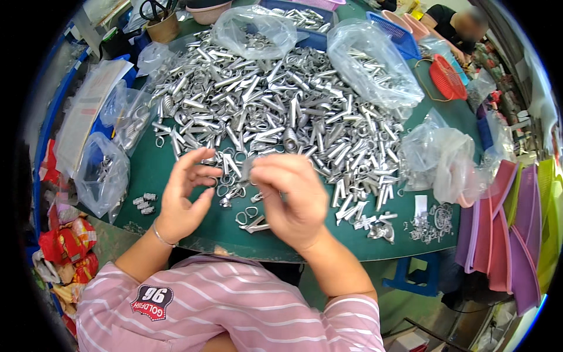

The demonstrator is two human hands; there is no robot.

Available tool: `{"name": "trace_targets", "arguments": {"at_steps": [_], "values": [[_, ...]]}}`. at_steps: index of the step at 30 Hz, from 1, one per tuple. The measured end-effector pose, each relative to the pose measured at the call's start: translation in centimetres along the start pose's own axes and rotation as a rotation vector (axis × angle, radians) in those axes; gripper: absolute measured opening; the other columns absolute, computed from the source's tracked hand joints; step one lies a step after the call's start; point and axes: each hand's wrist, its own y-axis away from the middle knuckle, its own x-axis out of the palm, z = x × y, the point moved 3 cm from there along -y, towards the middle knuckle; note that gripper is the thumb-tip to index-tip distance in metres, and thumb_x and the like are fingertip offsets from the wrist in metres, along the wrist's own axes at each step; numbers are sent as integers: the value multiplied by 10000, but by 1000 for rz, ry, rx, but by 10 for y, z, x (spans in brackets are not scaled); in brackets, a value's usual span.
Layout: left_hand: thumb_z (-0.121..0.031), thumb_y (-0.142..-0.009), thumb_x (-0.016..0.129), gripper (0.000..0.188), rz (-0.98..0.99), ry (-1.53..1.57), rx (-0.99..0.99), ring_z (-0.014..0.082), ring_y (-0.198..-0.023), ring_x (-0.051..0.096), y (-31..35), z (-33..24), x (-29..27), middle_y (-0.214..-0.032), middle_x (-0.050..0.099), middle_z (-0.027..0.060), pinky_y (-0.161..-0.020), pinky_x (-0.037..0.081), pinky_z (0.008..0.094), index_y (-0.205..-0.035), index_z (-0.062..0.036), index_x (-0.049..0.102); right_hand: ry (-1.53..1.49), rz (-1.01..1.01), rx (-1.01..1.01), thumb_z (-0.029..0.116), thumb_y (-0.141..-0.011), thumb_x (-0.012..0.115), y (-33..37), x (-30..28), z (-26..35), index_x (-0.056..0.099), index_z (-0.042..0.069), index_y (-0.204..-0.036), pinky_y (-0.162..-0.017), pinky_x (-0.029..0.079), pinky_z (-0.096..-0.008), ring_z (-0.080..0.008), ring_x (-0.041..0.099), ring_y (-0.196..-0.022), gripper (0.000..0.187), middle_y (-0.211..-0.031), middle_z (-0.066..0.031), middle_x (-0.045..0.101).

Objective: The person sorts and assembles various small metal components by hand on a green manual workstation, picking items from a large pile and placing specific sets together or into plastic bags.

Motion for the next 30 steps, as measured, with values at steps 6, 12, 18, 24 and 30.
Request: {"name": "trace_targets", "arguments": {"at_steps": [6, 12, 18, 24, 30], "values": [[130, -753, 541, 560, -47, -82, -8, 165, -969, 582, -3, -6, -21, -1201, 511, 119, -790, 476, 268, -1280, -21, 432, 618, -370, -349, -55, -766, 657, -98, -93, -52, 634, -7, -911, -747, 502, -305, -226, 627, -855, 154, -939, -114, 652], [36, -789, 555, 327, -225, -457, 24, 135, -750, 556, -14, 7, -70, -966, 564, 82, -656, 463, 250, -1111, -20, 557, 621, -51, 31, -19, -822, 621, -76, -86, -57, 636, -2, -902, -775, 485, -286, -202, 623, -893, 82, -975, -116, 654], [-174, -761, 727, 414, -143, -880, -73, 336, -835, 576, -27, 30, -81, -995, 549, 168, -755, 475, 388, -1091, -25, 527, 396, 231, -73, -132, -697, 651, -28, -4, 23, 650, -9, -893, -772, 494, -330, -284, 626, -877, 231, -966, -159, 641], [-6, -729, 657, 337, -105, -840, -25, 333, -827, 576, -37, 44, -76, -886, 562, 167, -738, 475, 388, -1028, -22, 503, 200, 167, 71, -110, -722, 650, -8, 21, 15, 648, -12, -884, -713, 501, -307, -257, 634, -811, 190, -926, -146, 643], [23, -700, 640, 304, -167, -491, -225, 115, -691, 551, -15, 20, -70, -811, 593, 52, -638, 479, 252, -985, -15, 543, 63, 249, 140, -82, -729, 652, 15, 41, -9, 643, 4, -890, -700, 500, -321, -270, 621, -794, 182, -897, -126, 636]]}}
